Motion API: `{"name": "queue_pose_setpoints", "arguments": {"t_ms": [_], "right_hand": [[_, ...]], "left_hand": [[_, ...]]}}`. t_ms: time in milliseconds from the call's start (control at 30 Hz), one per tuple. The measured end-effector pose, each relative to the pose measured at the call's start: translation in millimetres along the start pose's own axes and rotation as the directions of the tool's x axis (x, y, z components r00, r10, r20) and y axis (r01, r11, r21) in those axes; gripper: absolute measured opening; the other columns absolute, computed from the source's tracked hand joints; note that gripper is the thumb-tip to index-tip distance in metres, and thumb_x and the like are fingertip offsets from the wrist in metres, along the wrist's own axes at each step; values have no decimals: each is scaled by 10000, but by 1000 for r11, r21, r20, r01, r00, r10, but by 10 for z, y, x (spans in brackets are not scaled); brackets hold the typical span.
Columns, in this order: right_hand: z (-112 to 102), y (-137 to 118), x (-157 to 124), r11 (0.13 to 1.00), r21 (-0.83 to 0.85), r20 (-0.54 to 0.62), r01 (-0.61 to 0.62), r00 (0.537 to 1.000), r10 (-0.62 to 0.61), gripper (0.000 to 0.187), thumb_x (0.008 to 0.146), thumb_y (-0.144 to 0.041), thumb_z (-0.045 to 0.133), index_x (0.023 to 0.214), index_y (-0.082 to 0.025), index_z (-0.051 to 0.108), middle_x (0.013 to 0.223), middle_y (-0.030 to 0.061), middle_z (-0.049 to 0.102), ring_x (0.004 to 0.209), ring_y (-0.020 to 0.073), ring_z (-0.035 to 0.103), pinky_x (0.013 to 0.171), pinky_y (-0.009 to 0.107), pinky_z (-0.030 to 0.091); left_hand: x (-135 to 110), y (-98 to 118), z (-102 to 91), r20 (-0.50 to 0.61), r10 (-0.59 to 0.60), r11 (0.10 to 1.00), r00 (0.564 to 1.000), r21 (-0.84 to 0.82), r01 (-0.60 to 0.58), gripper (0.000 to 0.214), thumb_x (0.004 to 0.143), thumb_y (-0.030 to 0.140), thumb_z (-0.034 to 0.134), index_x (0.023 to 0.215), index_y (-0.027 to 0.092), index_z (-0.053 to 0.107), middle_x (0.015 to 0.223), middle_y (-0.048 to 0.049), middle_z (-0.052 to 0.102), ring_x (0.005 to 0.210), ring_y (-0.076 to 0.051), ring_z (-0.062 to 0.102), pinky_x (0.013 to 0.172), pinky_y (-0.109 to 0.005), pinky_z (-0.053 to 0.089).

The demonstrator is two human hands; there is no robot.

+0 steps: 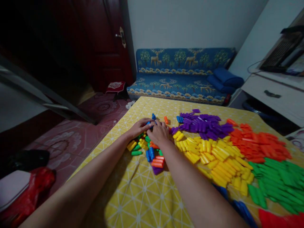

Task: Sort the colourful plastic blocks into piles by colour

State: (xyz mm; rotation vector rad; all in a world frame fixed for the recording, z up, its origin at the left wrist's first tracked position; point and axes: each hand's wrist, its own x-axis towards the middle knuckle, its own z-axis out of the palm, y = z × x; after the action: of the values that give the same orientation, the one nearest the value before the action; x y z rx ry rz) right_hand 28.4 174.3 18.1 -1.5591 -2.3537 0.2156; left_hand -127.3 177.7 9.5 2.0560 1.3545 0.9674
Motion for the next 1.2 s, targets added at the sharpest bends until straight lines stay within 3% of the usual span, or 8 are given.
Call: {"name": "queue_pose_setpoints", "arguments": {"t_ms": [300,400,500,567,633,767,1000,1200], "right_hand": [[-113,-477,-875,984,138,-11,113,994,-112,472,881,-345,495,1329,-207,548,1428,89,525,1269,286,464,1057,446,352],[-274,-295,-869,960,217,-62,176,984,-167,422,922,-339,456,1309,-211,566,1339,72,605,1217,234,525,1041,375,380],[-436,154,-685,990,135,-201,37,980,-9,378,938,-292,407,1223,-187,631,1261,95,642,1174,238,554,1030,363,385],[-497,465,-538,987,35,-196,-158,967,162,401,943,-308,387,1232,-187,638,1233,126,641,1147,274,569,990,395,409],[-506,660,-435,959,-52,-102,-278,957,272,441,955,-363,370,1295,-210,606,1251,140,624,1132,302,580,948,423,430],[-416,553,-442,976,-145,49,-162,984,171,477,962,-386,381,1399,-241,505,1309,128,597,1156,300,569,934,424,437],[-292,-19,-427,974,82,40,210,976,-214,348,970,-316,392,1135,-219,683,1168,79,676,1094,195,603,961,305,428],[-136,215,309,994,57,-68,-88,993,92,530,893,-449,535,1372,-223,544,1452,126,487,1305,323,454,1061,450,360]], "left_hand": [[-1011,416,-150,-29,-84,996,996,4,84,454,918,495,506,1276,243,626,1345,-67,597,1256,-229,546,1114,-365,408],[-1186,540,-264,-62,-148,988,987,29,150,495,931,495,475,1344,238,567,1405,-74,556,1309,-238,507,1131,-392,391],[-1355,848,-228,-233,-187,956,954,180,232,487,917,492,495,1313,224,590,1406,-113,545,1320,-285,485,1125,-475,382],[-1488,1148,-18,-319,-107,942,942,272,199,426,903,434,527,1259,221,618,1347,-132,581,1276,-301,512,1088,-504,409],[-1625,1437,341,-224,101,947,969,319,-25,363,879,375,555,1215,259,629,1296,-108,618,1251,-297,523,1073,-519,413],[-1810,1681,1139,-5,468,847,884,288,-447,249,855,416,609,1038,260,673,1152,-81,685,1150,-278,588,1042,-494,433],[-1785,1378,1584,87,439,885,894,129,-447,287,806,513,657,950,266,685,966,-96,667,956,-238,634,807,-361,509],[-1845,1357,1708,85,320,938,944,109,-328,281,826,521,642,961,277,681,936,-88,659,849,-203,631,685,-321,511]]}}
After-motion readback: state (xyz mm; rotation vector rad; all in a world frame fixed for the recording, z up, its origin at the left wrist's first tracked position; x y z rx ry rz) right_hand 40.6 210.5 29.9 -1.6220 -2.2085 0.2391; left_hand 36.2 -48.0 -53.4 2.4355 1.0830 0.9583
